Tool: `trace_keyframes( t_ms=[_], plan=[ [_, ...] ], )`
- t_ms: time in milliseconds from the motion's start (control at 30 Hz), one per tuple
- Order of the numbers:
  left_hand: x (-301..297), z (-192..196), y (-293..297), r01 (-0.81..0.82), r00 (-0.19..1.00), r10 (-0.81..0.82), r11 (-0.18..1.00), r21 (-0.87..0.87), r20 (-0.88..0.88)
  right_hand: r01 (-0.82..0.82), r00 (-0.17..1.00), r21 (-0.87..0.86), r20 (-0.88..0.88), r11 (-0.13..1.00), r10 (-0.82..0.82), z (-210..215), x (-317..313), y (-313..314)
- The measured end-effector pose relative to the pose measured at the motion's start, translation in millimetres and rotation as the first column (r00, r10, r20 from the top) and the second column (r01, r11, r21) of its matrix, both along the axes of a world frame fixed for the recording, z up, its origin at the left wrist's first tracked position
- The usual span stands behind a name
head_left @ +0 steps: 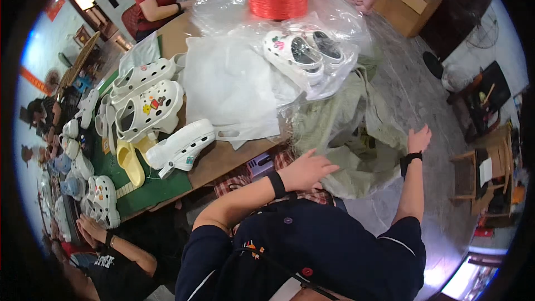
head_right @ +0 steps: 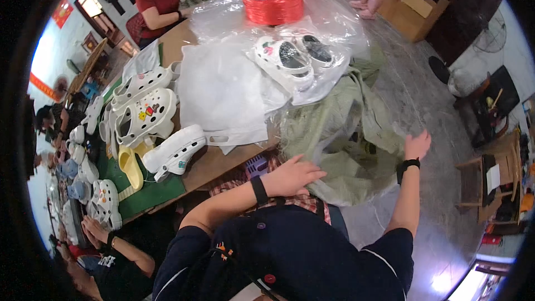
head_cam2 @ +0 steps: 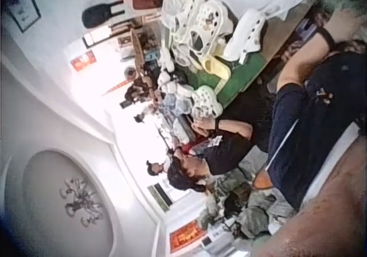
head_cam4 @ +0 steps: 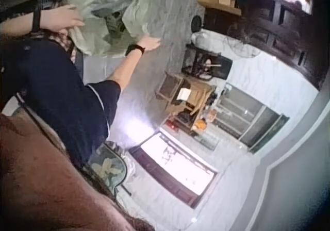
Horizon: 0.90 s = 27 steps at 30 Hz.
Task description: Packing pairs of clogs into plastic bags and placing them into a larger transport sack.
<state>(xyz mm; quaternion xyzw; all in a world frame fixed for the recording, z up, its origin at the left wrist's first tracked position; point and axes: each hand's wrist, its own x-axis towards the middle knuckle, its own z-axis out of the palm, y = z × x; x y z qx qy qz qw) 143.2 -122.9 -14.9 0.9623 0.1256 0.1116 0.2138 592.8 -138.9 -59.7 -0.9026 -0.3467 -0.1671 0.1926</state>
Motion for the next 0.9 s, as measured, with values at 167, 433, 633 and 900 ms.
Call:
trace_keyframes(
  t_ms=[167,433,633,900],
  plan=[
    [-74,24,19,-0.325,0.945,0.325,0.946,-0.005,0.034,-0.67,0.587,0.501,-0.095,0.548,0.804,81,-189,81],
    [-230,70,-3,-0.898,0.428,0.849,0.361,0.25,0.309,-0.889,-0.337,0.403,-0.252,-0.218,0.907,73,-453,96],
    [-313,87,-9,-0.9,0.308,0.939,0.237,0.366,0.15,-0.882,-0.445,0.442,-0.671,-0.161,0.593,50,-526,66],
    [-388,137,58,-0.897,0.207,0.973,0.145,0.417,0.107,-0.703,-0.708,0.441,-0.513,0.558,-0.485,4,-605,33]
  ],
)
